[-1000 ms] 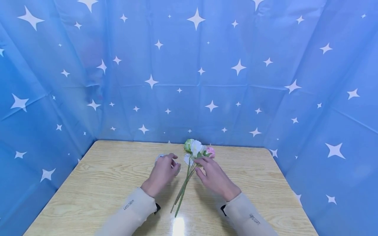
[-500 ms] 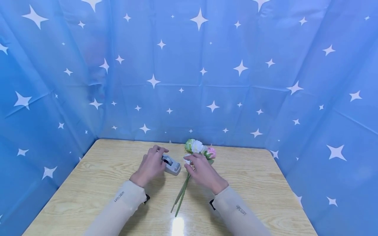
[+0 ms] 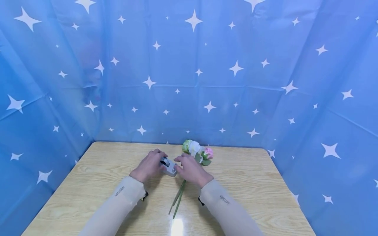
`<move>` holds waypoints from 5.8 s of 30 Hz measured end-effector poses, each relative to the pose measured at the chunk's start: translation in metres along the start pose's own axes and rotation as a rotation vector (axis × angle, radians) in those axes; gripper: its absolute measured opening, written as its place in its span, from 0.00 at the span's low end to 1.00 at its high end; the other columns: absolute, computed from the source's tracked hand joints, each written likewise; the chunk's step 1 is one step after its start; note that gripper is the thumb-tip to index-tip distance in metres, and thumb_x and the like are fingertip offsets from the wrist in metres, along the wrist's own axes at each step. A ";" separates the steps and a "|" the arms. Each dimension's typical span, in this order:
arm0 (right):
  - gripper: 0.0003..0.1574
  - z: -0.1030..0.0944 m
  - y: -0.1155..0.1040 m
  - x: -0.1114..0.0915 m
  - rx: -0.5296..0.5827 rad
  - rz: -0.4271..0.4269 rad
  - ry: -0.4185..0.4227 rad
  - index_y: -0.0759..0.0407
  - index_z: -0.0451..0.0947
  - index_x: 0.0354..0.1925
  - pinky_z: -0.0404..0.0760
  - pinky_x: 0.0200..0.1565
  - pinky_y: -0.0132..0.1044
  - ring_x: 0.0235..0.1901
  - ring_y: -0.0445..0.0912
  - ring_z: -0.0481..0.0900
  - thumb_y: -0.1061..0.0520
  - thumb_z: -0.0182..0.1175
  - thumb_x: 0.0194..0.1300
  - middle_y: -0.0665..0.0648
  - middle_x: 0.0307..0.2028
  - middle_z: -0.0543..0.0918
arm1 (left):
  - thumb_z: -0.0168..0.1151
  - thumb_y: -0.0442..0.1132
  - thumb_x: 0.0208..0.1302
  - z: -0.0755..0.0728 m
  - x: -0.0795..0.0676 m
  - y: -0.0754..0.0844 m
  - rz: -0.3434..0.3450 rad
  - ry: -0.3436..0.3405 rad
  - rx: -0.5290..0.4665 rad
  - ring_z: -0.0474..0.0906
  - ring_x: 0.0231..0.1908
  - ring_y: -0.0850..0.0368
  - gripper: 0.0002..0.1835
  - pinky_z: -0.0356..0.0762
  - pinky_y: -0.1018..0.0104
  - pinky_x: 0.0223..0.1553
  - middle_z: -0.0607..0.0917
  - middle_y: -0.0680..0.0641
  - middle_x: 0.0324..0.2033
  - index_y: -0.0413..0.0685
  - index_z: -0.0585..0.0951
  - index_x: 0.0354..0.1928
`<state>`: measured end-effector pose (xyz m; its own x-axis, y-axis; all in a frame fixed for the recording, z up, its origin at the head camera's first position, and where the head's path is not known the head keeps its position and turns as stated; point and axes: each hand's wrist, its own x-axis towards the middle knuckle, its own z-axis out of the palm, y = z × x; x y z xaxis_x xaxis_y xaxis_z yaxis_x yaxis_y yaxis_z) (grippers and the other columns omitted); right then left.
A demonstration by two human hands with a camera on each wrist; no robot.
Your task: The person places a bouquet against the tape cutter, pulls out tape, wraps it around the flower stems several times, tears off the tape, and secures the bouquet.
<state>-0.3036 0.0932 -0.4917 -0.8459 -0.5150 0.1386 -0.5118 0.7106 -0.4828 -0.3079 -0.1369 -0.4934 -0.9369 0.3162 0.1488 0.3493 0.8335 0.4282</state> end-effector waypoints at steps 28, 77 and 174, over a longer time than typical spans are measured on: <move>0.09 0.023 -0.007 0.026 -0.134 0.027 -0.003 0.56 0.92 0.41 0.81 0.37 0.35 0.35 0.41 0.79 0.55 0.72 0.84 0.54 0.39 0.88 | 0.84 0.22 0.63 0.011 0.003 -0.002 0.027 0.084 0.076 0.89 0.42 0.45 0.18 0.93 0.48 0.49 0.91 0.39 0.42 0.38 0.95 0.54; 0.15 0.021 -0.009 0.031 -0.164 -0.017 0.078 0.55 0.87 0.33 0.78 0.36 0.34 0.31 0.41 0.75 0.62 0.67 0.82 0.52 0.32 0.83 | 0.89 0.31 0.63 0.010 0.008 0.004 -0.006 0.091 0.111 0.88 0.41 0.45 0.19 0.93 0.47 0.49 0.90 0.41 0.42 0.39 0.94 0.54; 0.07 -0.038 -0.002 -0.031 0.246 0.276 0.019 0.60 0.94 0.40 0.78 0.32 0.34 0.28 0.42 0.79 0.63 0.73 0.80 0.52 0.33 0.91 | 0.83 0.30 0.70 0.009 0.007 0.006 -0.055 0.057 0.067 0.88 0.47 0.40 0.19 0.93 0.45 0.50 0.91 0.37 0.50 0.40 0.93 0.61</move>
<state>-0.2817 0.1261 -0.4626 -0.9508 -0.3097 -0.0112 -0.2145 0.6836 -0.6976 -0.3120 -0.1260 -0.4978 -0.9531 0.2443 0.1784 0.2956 0.8777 0.3772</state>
